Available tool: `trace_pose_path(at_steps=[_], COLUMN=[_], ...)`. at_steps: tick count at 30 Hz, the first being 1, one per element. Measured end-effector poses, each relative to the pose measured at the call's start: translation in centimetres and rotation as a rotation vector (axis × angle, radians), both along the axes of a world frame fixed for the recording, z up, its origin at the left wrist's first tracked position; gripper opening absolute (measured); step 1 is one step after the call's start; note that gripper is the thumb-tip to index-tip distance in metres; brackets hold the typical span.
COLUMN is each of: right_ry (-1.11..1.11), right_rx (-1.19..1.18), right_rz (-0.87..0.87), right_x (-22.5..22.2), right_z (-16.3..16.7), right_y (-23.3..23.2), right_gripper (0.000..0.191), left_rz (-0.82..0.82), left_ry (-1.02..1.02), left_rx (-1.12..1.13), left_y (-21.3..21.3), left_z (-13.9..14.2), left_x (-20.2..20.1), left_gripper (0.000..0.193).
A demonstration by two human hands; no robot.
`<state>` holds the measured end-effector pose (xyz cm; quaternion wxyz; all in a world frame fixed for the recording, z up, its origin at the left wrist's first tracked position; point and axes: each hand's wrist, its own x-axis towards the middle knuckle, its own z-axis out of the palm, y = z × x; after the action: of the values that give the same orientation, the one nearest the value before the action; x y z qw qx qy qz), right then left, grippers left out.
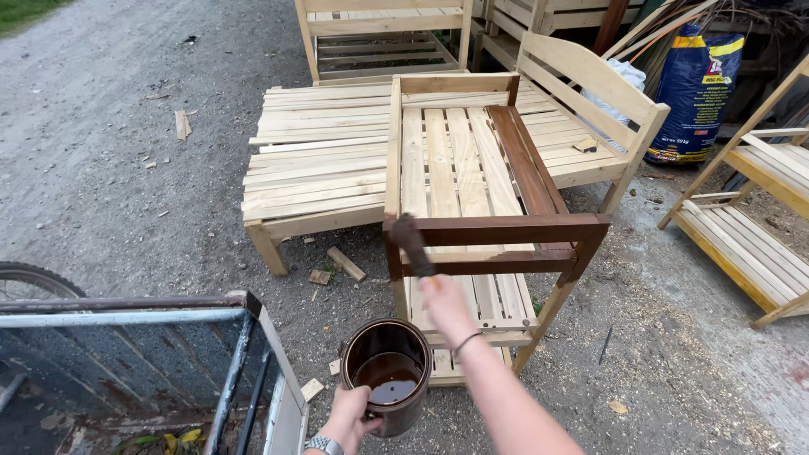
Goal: The person applies dark wood stain to a wooden shelving unit using a brush. They repeatedly dip the brush into a can of stain and coat the top frame and side rails of the unit. The work continues on the same piece throughout the clip.
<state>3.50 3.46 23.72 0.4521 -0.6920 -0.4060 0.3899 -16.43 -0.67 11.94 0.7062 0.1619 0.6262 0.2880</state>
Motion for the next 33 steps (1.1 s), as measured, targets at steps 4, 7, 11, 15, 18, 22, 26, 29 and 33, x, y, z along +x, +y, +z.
trace_pose_path(at_steps=[4, 7, 11, 15, 18, 22, 26, 29, 33], right_ry=[-0.002, -0.049, 0.048, 0.061, 0.203, 0.175, -0.122, -0.115, -0.063], right_rx=[0.108, 0.197, 0.163, 0.207, 0.145, -0.073, 0.185, 0.22, 0.001], right_rz=[-0.134, -0.177, -0.087, -0.096, -0.108, -0.121, -0.115, -0.125, -0.105], right_x=[3.9, 3.2, -0.1, -1.4, -1.1, -0.9, -0.8, -0.4, -0.5], right_z=[-0.5, -1.7, -2.3, -2.7, -3.7, -5.6, -6.8, -7.2, -8.0], right_y=[-1.8, -2.9, -1.8, -0.4, -0.8, -2.7, -3.4, -2.3, -1.4], right_gripper=[0.027, 0.031, 0.026, 0.026, 0.026, 0.029, 0.035, 0.038, 0.033], left_rz=[0.025, 0.019, -0.008, -0.03, -0.022, -0.045, -0.03, -0.049, -0.047], left_ry=[-0.008, -0.009, 0.003, 0.008, 0.005, -0.01, -0.019, 0.001, 0.014], left_rx=[-0.034, -0.016, -0.006, -0.005, -0.042, 0.012, 0.041, 0.04, 0.01], left_y=[0.4, 0.6, 0.7, 0.7, 0.8, 0.8, 0.9, 0.4, 0.9], left_z=[-0.2, -0.1, 0.2, 0.4, 0.3, 0.1, -0.1, -0.7, -1.0], left_x=[-0.4, -0.4, -0.5, -0.5, -0.2, 0.3, 0.0, -0.3, -0.2], left_gripper=[0.069, 0.071, 0.07, 0.066, 0.069, 0.063, 0.064, 0.063, 0.065])
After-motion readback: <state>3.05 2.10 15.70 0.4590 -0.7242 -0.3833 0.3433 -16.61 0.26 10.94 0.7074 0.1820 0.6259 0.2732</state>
